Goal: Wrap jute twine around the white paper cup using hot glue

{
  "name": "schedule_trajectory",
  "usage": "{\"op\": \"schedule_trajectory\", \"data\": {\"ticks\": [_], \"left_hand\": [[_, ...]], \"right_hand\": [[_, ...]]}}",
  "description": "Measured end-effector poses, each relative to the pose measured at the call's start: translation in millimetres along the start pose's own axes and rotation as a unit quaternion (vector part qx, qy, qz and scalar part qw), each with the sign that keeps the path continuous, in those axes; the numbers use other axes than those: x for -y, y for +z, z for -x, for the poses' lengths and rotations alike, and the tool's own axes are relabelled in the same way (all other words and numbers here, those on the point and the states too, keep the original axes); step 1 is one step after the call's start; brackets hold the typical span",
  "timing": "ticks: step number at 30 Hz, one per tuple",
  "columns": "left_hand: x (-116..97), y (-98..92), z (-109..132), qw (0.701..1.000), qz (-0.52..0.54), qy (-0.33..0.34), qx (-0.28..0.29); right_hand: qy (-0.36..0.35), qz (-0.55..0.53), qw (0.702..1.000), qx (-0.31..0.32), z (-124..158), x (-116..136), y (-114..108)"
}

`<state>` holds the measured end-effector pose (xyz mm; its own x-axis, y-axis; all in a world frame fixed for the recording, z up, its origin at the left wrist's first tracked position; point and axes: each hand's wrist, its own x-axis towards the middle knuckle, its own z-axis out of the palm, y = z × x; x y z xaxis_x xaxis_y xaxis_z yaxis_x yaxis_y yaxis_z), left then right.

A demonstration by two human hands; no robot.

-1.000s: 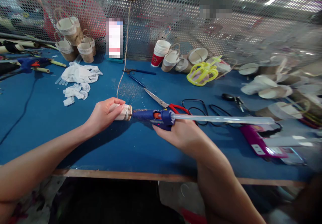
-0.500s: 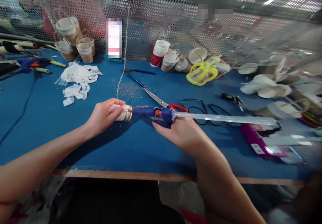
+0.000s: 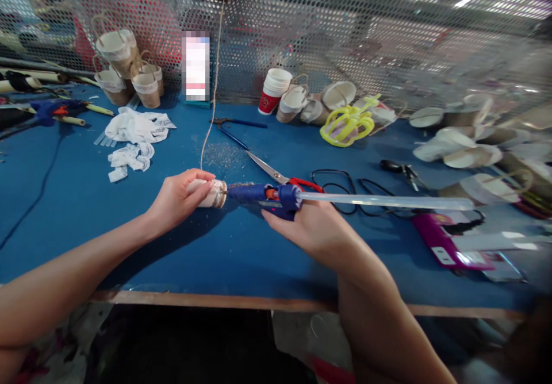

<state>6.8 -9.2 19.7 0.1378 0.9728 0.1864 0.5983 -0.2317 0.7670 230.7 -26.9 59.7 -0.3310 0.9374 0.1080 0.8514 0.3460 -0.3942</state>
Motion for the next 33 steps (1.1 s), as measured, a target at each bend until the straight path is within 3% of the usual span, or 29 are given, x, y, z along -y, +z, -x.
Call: {"op": "schedule_trajectory", "data": {"ticks": [33], "left_hand": [[0.8,0.0,0.9,1.0,-0.006,0.006,0.005]], "right_hand": [[0.004,0.001,1.0,-0.006,0.7,-1.1,0.0]]}}
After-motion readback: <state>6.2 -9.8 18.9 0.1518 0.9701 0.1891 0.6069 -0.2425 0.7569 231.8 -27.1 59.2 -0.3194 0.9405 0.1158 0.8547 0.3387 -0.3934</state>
